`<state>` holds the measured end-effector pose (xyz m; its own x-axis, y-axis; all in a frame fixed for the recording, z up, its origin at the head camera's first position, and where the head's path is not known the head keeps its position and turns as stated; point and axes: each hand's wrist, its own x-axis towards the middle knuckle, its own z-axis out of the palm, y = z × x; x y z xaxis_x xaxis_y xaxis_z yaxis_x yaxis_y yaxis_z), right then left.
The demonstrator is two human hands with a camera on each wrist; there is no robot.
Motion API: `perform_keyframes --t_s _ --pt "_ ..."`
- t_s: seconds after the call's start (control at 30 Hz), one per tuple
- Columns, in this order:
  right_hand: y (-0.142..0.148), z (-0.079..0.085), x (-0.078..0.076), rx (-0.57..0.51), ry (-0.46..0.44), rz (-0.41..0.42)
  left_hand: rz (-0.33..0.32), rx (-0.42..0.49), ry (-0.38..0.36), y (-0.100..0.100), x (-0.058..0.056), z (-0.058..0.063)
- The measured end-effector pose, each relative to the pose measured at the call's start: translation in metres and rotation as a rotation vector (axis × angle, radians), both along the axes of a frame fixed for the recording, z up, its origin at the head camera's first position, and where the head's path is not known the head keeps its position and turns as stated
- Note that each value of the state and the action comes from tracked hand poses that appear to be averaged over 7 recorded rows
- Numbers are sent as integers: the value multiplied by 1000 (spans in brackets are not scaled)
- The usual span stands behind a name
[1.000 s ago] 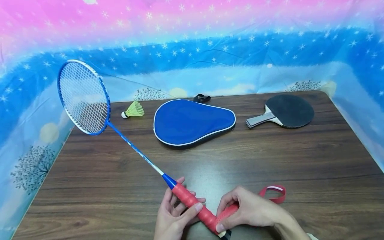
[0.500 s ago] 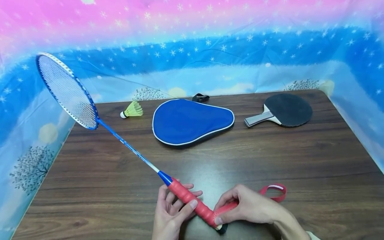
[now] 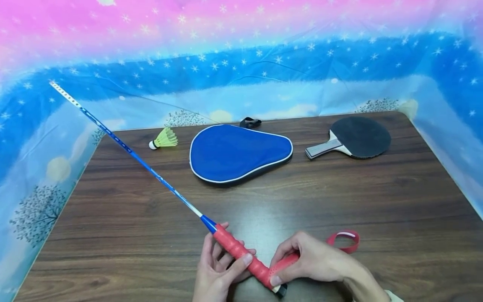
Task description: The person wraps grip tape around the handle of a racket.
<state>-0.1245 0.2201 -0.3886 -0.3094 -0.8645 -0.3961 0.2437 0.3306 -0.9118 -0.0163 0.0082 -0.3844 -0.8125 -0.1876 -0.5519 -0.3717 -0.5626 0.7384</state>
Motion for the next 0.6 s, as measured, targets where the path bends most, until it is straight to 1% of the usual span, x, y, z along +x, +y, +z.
perform_keyframes --t_s 0.17,0.37,0.47,0.5,0.6 --pt "0 -1 -1 -36 27 17 -5 4 7 -2 0 0" --pt "-1 -1 0 17 47 8 23 20 82 -1 0 -1" --pt "-2 0 1 29 34 -5 18 31 116 0 0 0" --pt "-2 0 1 32 28 -10 10 37 117 1 0 0" --pt "-2 1 2 28 8 -20 -18 48 86 1 0 0"
